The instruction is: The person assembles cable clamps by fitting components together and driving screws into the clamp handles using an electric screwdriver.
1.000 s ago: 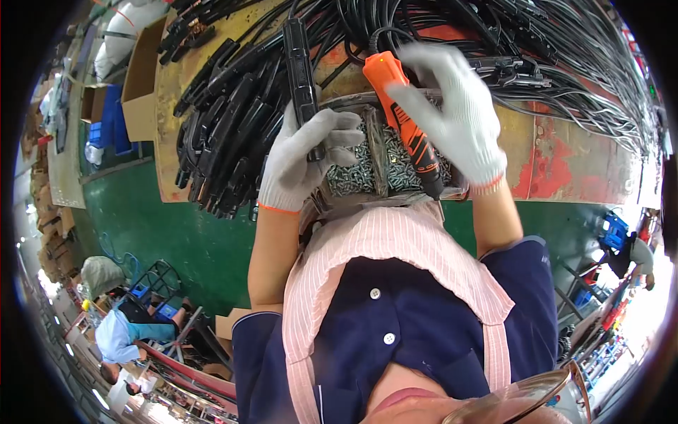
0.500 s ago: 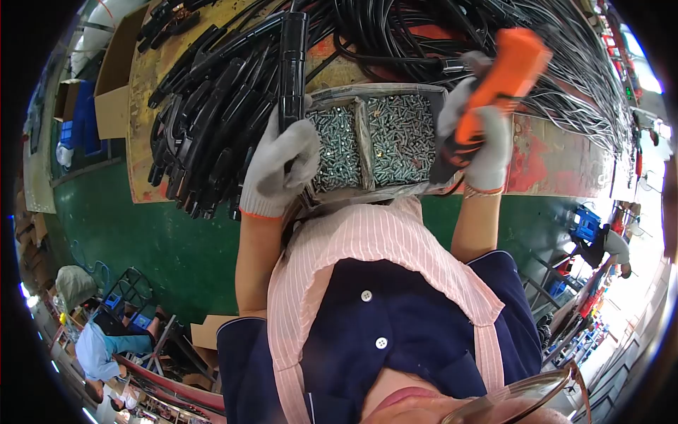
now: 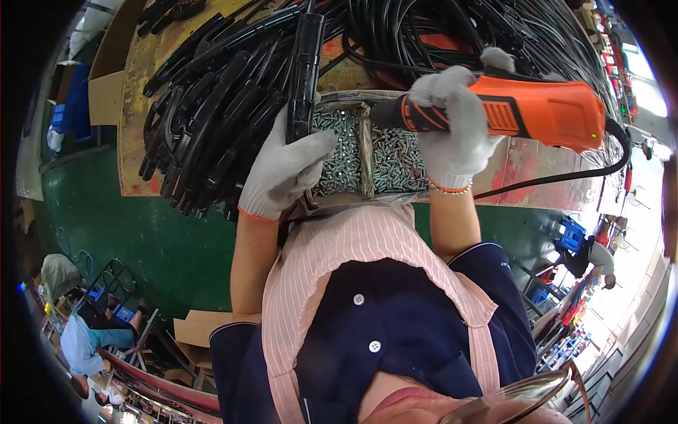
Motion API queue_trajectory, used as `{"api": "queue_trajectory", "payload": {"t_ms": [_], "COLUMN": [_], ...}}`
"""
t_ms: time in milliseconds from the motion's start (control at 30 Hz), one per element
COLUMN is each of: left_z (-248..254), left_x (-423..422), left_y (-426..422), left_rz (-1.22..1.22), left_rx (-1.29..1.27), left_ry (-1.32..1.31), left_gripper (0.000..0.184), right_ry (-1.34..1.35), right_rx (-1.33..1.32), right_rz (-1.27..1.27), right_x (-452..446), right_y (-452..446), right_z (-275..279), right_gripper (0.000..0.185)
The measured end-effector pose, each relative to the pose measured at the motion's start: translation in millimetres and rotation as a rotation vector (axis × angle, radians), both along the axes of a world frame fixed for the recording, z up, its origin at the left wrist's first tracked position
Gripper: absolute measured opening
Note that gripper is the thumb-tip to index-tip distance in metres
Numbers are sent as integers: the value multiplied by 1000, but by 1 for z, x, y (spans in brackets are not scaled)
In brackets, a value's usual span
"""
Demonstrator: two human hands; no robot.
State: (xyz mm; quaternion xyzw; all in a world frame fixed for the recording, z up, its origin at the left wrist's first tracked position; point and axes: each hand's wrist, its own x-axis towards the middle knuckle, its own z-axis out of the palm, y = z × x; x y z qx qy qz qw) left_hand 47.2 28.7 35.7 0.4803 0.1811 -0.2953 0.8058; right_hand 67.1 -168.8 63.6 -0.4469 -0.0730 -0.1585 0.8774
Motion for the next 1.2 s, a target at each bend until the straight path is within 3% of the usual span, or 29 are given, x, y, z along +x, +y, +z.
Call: {"api": "queue_trajectory", "payload": {"t_ms": [133,200,600,800,900,1033,1133,1200], "left_z": [-7,-10,-6,-7,-1,-17,-9,-10], "left_x": [-1,0,-1,-2,-6,-13,-23,-30], "left_y": [2,2,-1,-12,-18,-33,-51,-60], "left_rz": [6,18,29,64,164,216,247,169], "left_rx": [-25,-16,30,101,92,-98,-107,28], "left_ry": [-3,1,14,12,42,55,131,-3], "left_gripper": [68,70,73,67,45,68,72,77], "right_ry": [-16,0,49,47,41,-40,-128,-202], "right_rx": [-272,-165,-322,23,69,216,350,262], "right_rz": [-70,-45,-77,-29,-55,3,66,65], "right_x": [5,7,6,-3,-12,-23,-34,-39], "right_y": [2,5,1,-9,-19,-39,-39,-40], "right_z": [-18,-23,-32,-4,14,25,35,34], "right_gripper": [55,55,54,53,49,46,45,47]}}
